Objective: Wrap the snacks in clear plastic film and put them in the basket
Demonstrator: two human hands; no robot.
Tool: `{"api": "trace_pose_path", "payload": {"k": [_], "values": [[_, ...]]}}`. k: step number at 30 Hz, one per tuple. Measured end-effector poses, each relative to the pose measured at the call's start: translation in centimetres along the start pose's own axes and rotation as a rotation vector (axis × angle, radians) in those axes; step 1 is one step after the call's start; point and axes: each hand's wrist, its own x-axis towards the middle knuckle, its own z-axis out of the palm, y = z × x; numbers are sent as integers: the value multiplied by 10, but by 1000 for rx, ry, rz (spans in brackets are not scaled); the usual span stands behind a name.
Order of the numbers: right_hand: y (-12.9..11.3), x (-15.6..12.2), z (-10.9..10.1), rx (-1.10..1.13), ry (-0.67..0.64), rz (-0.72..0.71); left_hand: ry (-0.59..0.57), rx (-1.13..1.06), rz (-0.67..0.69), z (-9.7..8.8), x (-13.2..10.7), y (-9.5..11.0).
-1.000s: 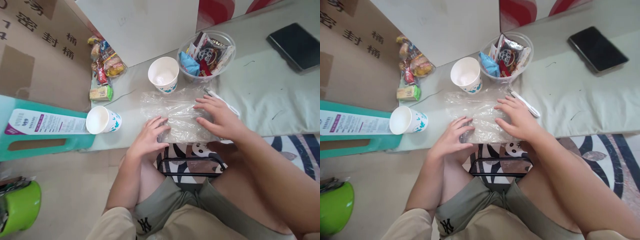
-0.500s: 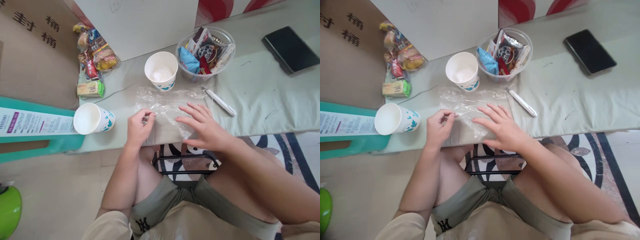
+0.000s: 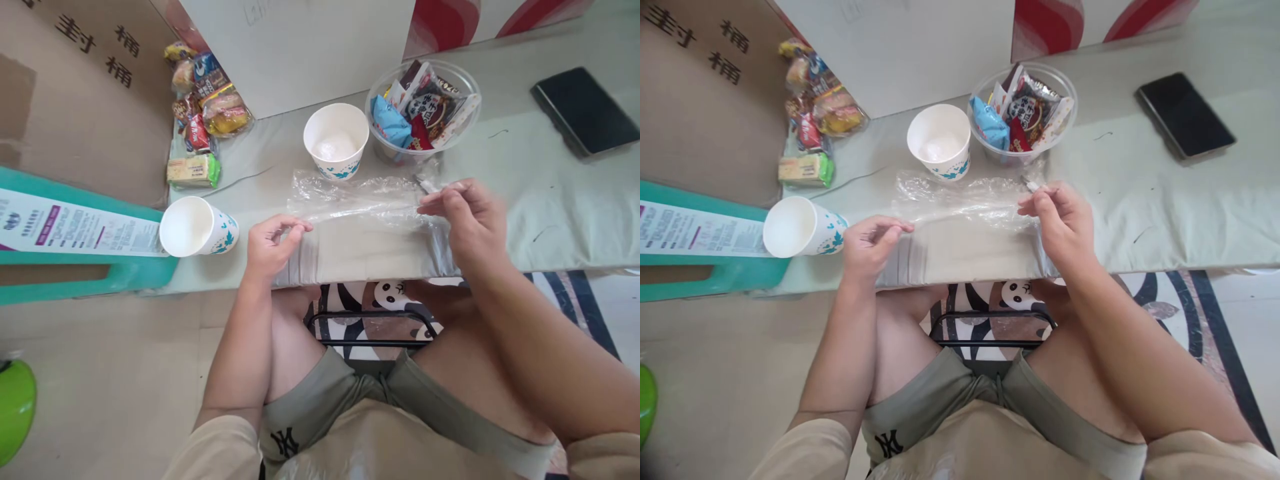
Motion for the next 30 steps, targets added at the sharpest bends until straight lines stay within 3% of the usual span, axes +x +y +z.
{"api": "trace_pose_path", "payload": {"k": [3, 5, 14, 20, 25, 30], "values": [[4, 1, 1, -52, -52, -25, 193, -153, -30, 7, 3, 1], [3, 0, 1, -137, -80, -27, 236, -125, -66, 11, 5, 3], [-6, 0, -2, -462, -130, 96, 139, 115, -309, 7, 6, -5], [0, 4, 0, -405, -77, 87, 23, 51, -211, 7, 8, -11], [1, 5, 0, -437, -103, 123, 81, 29, -236, 14, 14, -12], [5, 5, -4, -573, -147, 73, 124, 98, -407, 18, 19, -9]]}}
